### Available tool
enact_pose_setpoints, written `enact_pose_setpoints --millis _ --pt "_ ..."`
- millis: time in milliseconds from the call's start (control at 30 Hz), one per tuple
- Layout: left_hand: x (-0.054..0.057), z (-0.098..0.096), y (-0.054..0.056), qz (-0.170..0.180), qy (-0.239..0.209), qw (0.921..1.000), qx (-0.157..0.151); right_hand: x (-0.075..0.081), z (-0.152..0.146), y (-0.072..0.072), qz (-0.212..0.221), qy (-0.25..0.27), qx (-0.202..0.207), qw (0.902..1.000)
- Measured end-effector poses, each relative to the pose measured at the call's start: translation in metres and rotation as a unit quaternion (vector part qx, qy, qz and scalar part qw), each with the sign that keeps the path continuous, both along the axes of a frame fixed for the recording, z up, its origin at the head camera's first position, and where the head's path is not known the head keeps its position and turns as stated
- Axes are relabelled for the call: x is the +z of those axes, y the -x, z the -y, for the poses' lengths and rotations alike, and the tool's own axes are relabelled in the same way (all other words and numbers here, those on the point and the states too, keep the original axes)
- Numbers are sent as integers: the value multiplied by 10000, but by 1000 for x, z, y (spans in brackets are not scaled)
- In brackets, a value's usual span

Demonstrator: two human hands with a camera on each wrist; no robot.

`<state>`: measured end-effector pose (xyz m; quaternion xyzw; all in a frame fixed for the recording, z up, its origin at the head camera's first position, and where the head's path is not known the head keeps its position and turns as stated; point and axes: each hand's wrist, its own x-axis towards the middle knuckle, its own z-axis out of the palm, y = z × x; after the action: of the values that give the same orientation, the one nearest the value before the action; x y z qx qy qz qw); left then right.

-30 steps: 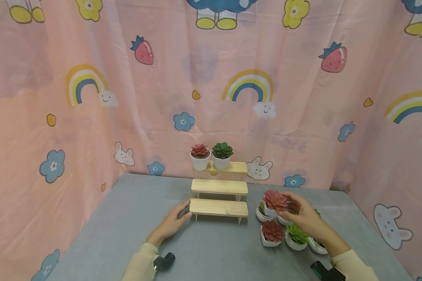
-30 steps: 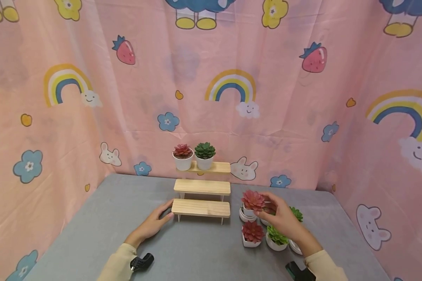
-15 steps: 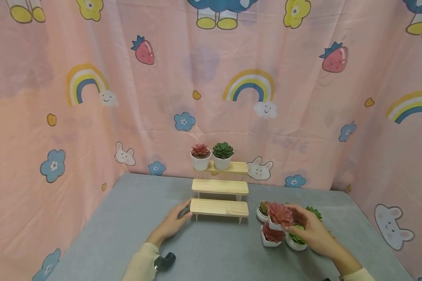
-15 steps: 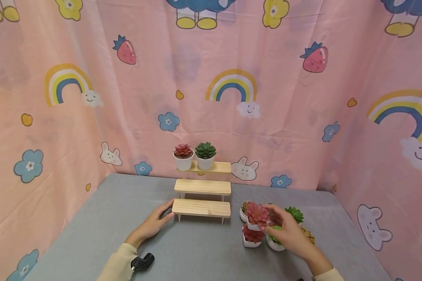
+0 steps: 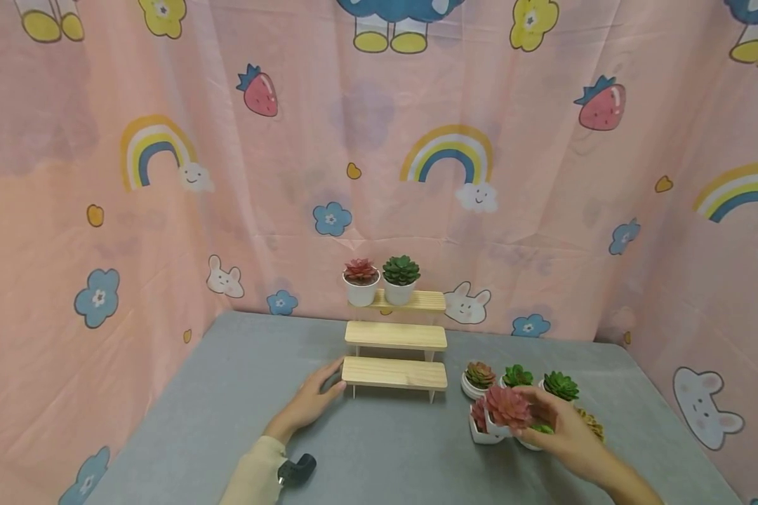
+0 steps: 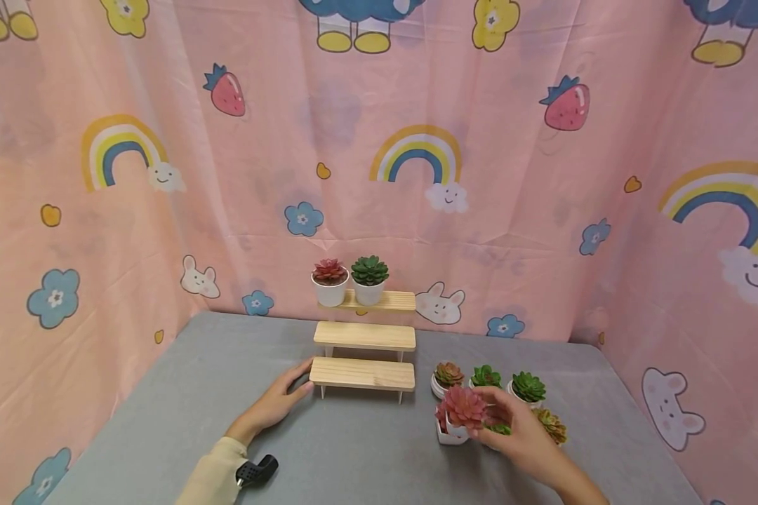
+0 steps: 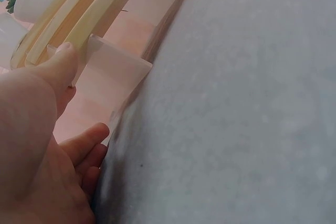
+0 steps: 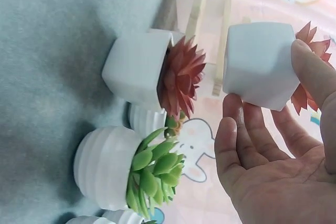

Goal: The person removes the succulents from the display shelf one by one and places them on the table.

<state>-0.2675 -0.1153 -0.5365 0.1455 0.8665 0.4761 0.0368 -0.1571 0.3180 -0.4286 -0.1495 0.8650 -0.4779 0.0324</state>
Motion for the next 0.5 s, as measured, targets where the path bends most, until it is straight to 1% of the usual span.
enact_pose_setpoints --millis 100,233,333,500 --pt "-1 0 0 -21 -17 10000 -18 -5 -3 -2 -25 66 203 9998" --pt "-1 0 0 -13 -41 10000 -5 -12 -8 -6 -147 357 659 9971" --pt "-1 0 0 -1 -36 10000 10 -16 -10 -9 -46 507 886 9948" --pt "-2 0 1 -48 -4 10000 -7 -24 -15 -12 343 610 1084 9916"
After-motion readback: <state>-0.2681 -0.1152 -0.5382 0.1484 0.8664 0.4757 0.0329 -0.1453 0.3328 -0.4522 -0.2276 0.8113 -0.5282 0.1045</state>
